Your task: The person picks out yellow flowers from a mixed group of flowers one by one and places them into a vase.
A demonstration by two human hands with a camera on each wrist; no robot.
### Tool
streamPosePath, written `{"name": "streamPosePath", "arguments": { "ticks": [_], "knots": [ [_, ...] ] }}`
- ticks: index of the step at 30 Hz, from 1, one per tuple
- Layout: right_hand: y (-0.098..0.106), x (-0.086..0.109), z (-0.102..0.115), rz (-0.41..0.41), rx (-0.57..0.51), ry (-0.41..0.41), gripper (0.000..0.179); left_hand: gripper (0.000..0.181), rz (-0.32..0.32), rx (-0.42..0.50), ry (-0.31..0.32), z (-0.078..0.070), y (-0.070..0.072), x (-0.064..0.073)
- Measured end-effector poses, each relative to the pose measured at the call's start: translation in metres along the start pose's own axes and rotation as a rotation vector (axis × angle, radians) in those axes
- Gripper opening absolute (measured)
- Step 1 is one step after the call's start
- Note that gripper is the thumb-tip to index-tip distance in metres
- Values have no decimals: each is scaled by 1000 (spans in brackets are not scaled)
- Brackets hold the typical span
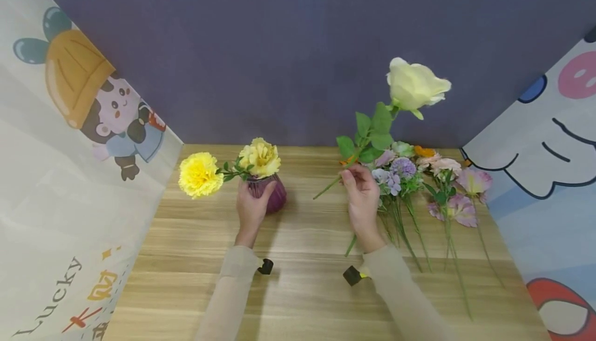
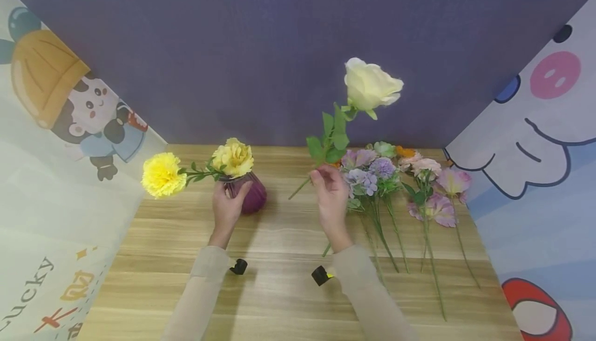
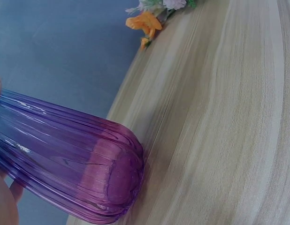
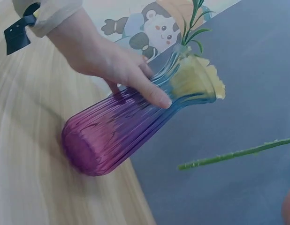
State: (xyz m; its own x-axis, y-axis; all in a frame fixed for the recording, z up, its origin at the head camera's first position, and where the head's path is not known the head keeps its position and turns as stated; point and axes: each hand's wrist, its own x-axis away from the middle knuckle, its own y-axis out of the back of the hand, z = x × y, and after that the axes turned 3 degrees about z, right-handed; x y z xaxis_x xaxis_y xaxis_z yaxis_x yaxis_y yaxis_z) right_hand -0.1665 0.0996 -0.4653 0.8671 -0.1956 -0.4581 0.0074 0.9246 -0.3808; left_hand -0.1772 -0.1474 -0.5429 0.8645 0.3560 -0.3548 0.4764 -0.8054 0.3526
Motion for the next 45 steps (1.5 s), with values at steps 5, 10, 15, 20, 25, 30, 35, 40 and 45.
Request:
{"name": "streamPosePath", "arguments": {
  "ticks": [5,10,15,20,25,30,35,40,45],
  "knots": [
    [-8,-4,7,2,-9,25,3,76,1,0,5,-1,0,0],
    [-14,-7,11,15,-36,50,4,76,5,-6,13,-1,0,0],
    [-20,-12,17,6,-71,73,12,77,9,-12,21,-1,1,0],
    [-31,-17,28,-21,-161,66,13,77,13,-16,27,-1,1,0],
    [-44,-25,37,-2,-248,90,14,77,16,-15,44,-2,1,0],
    [-56,-30,40,43,-231,112,13,75,12,-18,44,-1,0,0],
    [-67,-30,35,96,-111,105,16,75,6,-22,42,-1,0,0],
    [-79,-26,26,156,-47,80,26,76,14,-25,46,-2,1,0],
    [-89,-23,17,223,1,105,38,77,31,-19,50,-1,1,0]
  ]
}}
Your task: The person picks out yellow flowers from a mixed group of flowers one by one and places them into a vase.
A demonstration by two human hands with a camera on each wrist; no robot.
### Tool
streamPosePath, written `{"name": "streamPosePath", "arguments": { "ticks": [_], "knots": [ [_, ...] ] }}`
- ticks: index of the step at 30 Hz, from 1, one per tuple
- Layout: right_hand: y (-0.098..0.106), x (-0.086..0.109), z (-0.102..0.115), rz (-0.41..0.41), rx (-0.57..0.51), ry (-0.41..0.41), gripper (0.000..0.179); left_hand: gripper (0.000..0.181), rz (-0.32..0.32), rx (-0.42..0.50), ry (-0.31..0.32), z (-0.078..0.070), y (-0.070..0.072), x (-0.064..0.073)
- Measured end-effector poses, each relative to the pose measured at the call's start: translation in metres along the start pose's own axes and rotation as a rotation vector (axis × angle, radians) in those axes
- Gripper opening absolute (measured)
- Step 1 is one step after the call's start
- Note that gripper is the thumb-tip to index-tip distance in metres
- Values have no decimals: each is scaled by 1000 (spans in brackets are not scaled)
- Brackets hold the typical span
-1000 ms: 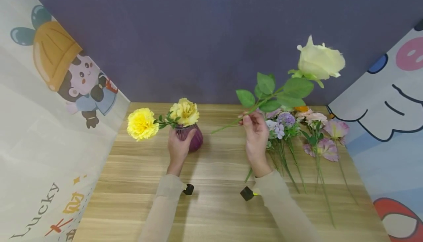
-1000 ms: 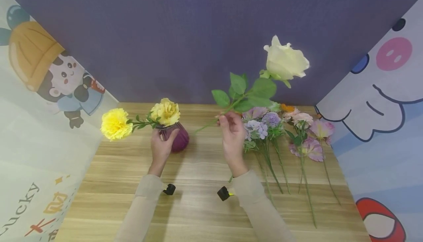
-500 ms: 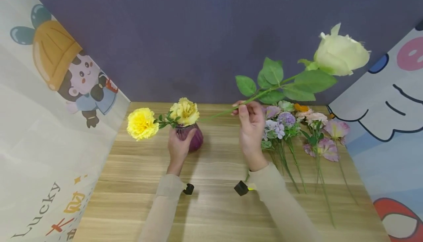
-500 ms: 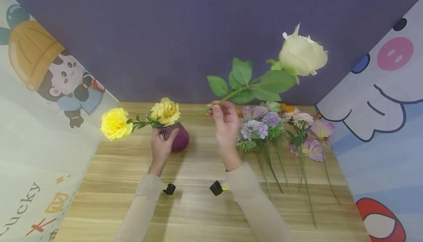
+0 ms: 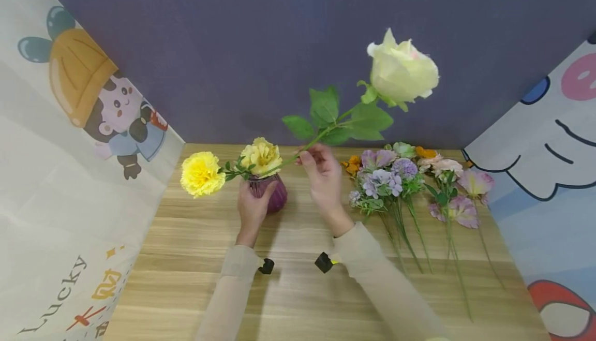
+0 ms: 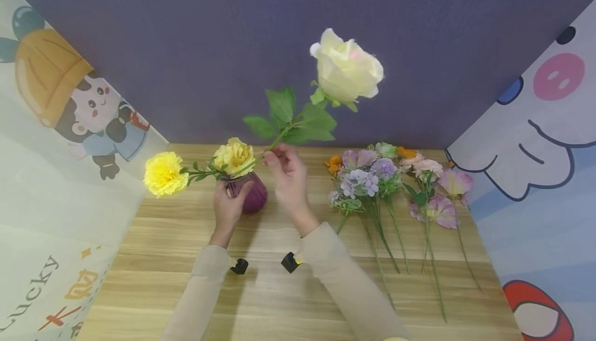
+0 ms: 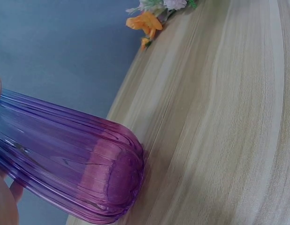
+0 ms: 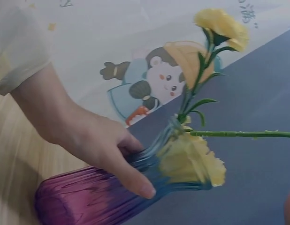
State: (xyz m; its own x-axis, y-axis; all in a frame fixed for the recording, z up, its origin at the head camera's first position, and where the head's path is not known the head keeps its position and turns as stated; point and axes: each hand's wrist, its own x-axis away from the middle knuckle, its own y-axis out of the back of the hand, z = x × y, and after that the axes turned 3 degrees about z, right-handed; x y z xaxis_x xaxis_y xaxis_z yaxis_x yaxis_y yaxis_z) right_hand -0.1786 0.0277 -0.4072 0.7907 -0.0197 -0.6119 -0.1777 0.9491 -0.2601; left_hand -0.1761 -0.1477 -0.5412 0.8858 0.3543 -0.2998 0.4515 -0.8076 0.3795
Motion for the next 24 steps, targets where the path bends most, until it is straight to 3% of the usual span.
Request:
{"name": "streamPosePath", "arguments": {
  "ticks": [7,15,24],
  "knots": [
    [-11,4,-8,63,84,-47,12,79,5,7,-17,-1,0,0],
    [-21,8,-17,119,182,-83,14,81,24,22,30,-1,1,0],
    [-25,13,-36,177,384,7,12,78,8,-4,28,0,1,-1]
  ]
}}
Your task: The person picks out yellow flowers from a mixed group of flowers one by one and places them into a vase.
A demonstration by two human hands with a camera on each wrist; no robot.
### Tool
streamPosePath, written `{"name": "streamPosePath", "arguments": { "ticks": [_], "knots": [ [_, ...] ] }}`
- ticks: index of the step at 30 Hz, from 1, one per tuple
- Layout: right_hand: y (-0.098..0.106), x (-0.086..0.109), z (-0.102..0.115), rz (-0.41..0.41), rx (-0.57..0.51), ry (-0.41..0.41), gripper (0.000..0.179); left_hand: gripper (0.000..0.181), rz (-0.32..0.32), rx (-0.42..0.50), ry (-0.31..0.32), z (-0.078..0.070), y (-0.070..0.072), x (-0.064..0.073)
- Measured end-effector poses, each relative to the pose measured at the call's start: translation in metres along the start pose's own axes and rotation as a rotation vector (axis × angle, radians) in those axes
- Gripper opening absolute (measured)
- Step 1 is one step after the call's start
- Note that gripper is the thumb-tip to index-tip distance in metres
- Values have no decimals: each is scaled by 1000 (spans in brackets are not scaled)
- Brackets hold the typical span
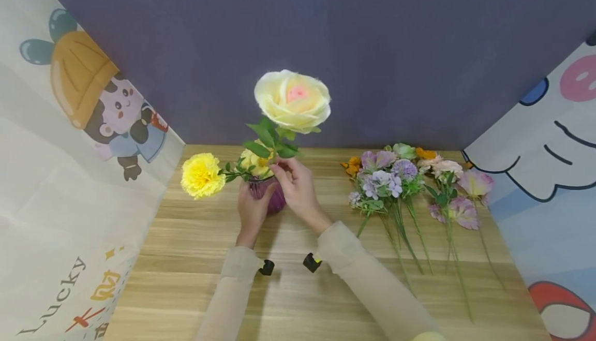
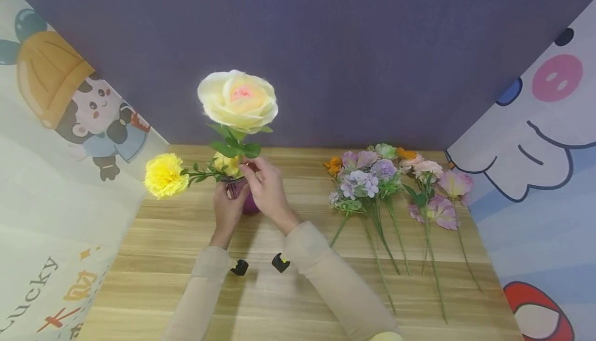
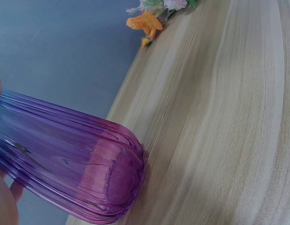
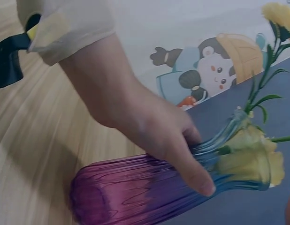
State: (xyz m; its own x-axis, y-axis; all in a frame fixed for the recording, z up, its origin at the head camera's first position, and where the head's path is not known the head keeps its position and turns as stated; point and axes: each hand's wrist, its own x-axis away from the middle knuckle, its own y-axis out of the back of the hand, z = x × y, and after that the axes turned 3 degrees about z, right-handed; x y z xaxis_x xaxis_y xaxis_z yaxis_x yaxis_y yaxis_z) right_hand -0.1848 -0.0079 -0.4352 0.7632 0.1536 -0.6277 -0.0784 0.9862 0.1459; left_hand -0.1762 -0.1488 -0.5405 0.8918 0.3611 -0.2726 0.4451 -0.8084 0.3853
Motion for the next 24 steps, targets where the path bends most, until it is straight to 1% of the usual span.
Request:
{"name": "streamPosePath", "arguments": {
  "ticks": [3,6,11,17,24],
  "knots": [
    [-5,2,-6,7,10,27,9,75,-5,2,3,0,0,0],
    [-8,4,-9,17,15,32,9,74,-3,5,8,-1,0,0],
    [-12,6,-12,26,34,28,12,72,2,2,-1,-1,1,0],
    [-14,8,-17,69,74,8,14,71,-1,14,0,-1,0,0],
    [-14,13,-24,123,154,1,26,69,-11,-1,-27,2,-1,-1]
  ]
}}
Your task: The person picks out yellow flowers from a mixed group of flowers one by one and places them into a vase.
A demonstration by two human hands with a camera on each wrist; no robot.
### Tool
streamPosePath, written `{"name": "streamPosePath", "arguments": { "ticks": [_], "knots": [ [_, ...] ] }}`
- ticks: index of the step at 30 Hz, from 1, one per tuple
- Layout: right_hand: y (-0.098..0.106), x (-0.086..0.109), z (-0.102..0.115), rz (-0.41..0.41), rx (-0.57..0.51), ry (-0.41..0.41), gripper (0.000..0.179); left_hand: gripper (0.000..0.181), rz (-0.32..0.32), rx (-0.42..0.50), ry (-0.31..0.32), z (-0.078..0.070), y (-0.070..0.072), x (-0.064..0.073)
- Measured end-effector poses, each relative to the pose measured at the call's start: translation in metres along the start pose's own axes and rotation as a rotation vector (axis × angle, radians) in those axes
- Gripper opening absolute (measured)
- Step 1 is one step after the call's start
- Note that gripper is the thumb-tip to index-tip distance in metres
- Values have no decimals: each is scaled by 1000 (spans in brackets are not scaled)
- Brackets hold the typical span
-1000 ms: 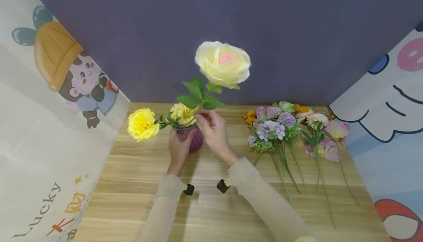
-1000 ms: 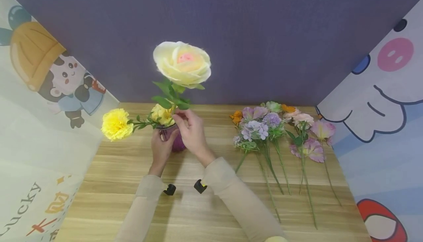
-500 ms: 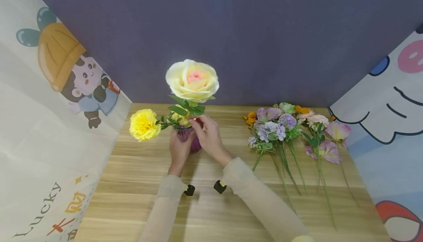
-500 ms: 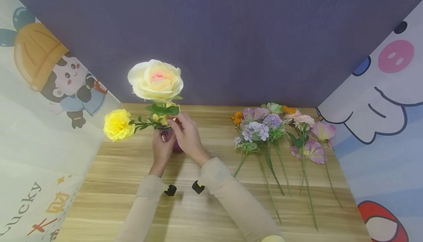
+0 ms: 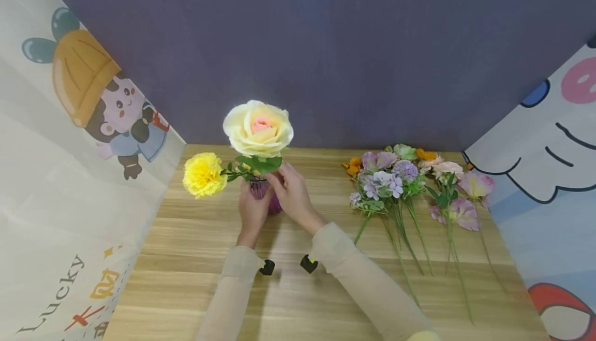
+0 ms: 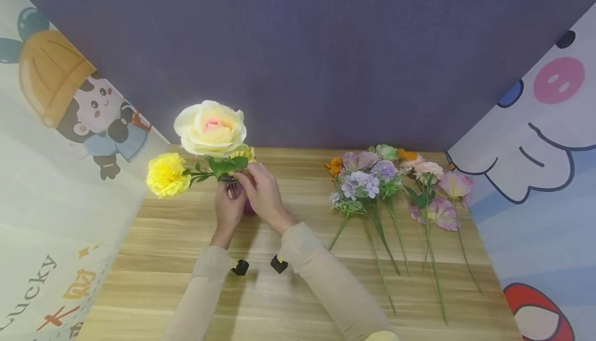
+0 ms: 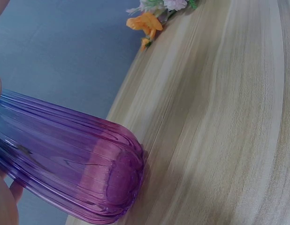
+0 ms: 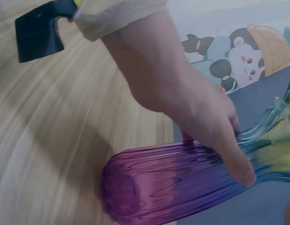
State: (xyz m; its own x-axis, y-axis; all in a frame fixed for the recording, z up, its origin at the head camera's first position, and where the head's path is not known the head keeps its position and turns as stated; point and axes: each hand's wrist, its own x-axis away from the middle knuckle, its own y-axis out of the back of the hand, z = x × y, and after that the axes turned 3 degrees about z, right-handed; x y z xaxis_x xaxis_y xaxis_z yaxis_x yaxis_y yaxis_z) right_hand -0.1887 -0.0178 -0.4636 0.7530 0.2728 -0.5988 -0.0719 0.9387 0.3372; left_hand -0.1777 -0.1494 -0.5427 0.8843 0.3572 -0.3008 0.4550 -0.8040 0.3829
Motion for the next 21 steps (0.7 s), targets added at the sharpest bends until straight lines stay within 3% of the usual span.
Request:
{"name": "streamPosePath", "arguments": {
  "ticks": [13,18,21],
  "knots": [
    [-2,6,-5,31,46,-64,25,64,-8,49,-13,2,-1,0],
    [0,5,-3,39,34,-113,33,63,-14,55,-22,1,-1,0],
    [0,5,-3,39,44,-115,26,63,-10,46,-15,0,-1,1]
  ]
}}
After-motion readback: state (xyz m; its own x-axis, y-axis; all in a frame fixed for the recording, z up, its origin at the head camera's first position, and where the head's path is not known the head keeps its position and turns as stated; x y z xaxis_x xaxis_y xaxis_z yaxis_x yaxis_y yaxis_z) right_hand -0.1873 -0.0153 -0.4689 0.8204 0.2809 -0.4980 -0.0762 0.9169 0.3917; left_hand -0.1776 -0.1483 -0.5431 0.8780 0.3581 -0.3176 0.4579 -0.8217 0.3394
